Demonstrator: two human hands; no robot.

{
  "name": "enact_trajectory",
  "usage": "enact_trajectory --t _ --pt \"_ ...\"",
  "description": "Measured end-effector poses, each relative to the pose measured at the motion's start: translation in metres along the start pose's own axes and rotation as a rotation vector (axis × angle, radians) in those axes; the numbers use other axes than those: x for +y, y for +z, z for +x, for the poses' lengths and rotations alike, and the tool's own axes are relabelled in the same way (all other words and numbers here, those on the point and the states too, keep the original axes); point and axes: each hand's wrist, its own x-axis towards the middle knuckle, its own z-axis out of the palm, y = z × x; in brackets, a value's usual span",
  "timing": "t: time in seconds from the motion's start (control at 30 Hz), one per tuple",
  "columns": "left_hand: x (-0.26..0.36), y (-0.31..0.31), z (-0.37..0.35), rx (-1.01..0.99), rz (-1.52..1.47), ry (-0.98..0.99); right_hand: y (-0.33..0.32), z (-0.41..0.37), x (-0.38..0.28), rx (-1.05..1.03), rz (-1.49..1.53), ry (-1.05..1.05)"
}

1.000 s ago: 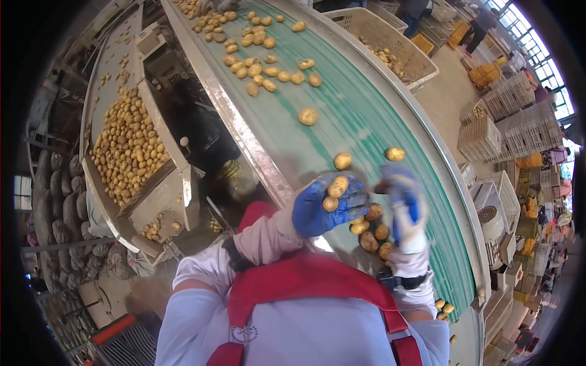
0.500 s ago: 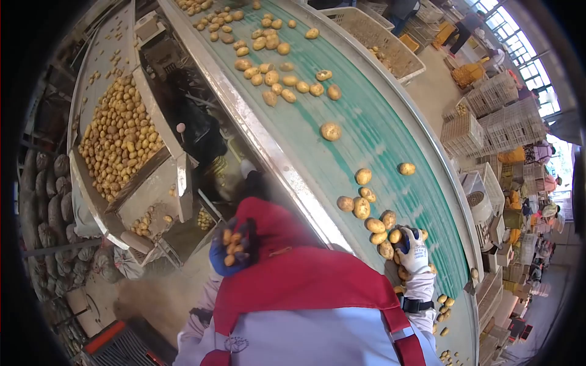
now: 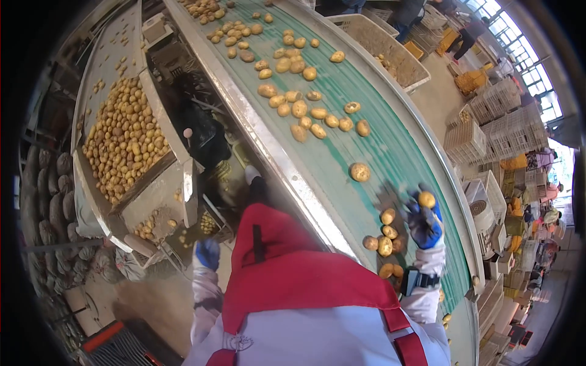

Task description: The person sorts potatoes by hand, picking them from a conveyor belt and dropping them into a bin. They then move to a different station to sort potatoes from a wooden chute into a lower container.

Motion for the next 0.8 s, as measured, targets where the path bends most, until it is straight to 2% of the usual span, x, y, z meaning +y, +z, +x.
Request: enact_trajectory --t 0.07,0.13,0.2,0.27,0.33,0.37,0.4,0.47,0.53,0.57,0.6,0.67,0.73,0.77,0.8 --pt "-0.005 0.074 -0.040 -0.682 0.063 0.116 0.029 0.027 0.014 -0.021 0.190 0.039" --pt "0.010 0.188 -0.105 -0.496 0.476 0.211 0.027 0.077 0.025 -0.413 -1.186 -0.795" --pt "0.003 0.265 -0.124 -0.737 0.961 0.696 0.038 0.112 0.046 -0.198 -0.561 0.080" --pt "-0.010 0.326 -0.118 -0.978 1.403 1.077 0.078 0.136 0.057 -0.213 -0.951 -0.033" --pt "-0.043 0.385 -0.137 -1.078 1.751 1.131 0.079 0.157 0.079 -0.290 -1.832 -0.373" --pt "-0.067 0.401 -0.130 -1.131 1.794 1.252 0.067 0.169 0.098 -0.294 -2.037 -0.290" --pt "-0.090 0.414 -0.123 -1.180 1.832 1.376 0.071 0.164 0.102 -0.252 -2.104 -0.314" --pt "-0.131 0.445 -0.133 -1.002 2.337 1.278 0.073 0.151 0.093 -0.287 -2.116 -0.207" --pt "-0.154 0.453 -0.124 -1.097 2.387 1.500 0.069 0.133 0.077 -0.323 -2.027 -0.233" --pt "-0.156 0.460 -0.137 -1.028 2.449 1.294 0.059 0.129 0.077 -0.321 -2.046 -0.250" --pt "-0.159 0.459 -0.134 -1.023 2.448 1.296 0.040 0.126 0.076 -0.322 -2.046 -0.253" --pt "-0.163 0.456 -0.128 -1.023 2.368 1.089 0.017 0.122 0.067 -0.409 -1.260 -0.297" --pt "-0.160 0.441 -0.136 -1.045 2.354 1.133 0.022 0.105 0.040 -0.258 -0.147 0.270" --pt "-0.150 0.431 -0.145 -1.183 2.304 0.979 0.025 0.102 0.039 -0.197 0.072 0.176" --pt "-0.140 0.423 -0.151 -1.314 2.242 0.831 0.029 0.099 0.035 -0.194 0.073 0.176"
